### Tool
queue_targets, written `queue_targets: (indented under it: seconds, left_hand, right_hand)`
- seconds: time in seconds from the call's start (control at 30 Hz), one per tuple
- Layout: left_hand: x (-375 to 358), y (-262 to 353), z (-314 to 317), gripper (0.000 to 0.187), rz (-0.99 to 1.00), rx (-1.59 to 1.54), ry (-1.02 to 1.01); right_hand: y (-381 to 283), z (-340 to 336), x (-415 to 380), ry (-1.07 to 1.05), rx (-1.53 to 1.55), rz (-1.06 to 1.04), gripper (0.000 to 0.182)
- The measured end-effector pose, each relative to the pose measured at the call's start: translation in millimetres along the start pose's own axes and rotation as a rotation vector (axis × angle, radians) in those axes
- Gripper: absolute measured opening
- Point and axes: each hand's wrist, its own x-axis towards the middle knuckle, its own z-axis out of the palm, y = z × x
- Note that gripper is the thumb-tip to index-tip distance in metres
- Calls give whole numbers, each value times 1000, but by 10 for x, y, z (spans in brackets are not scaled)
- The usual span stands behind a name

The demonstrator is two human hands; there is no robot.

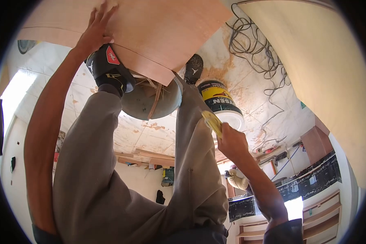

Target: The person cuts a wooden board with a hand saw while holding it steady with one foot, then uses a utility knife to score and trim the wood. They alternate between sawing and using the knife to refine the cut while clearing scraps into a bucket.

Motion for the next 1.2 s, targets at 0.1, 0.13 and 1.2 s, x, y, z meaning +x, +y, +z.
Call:
queue_targets:
  seconds: [0.1, 0.13, 1.2]
  left_hand:
    - [-41, 1, -8, 118, 42, -42, 34]
    - [-19, -51, 18, 118, 119, -20, 59]
    - [25, -84, 82, 121, 101, 27, 92]
  right_hand:
    - [-43, -187, -346, -13, 36, 18, 28]
    - [-87, -144, -159, -3, 35, -4, 28]
    - [-83, 95, 33, 75, 43, -26, 30]
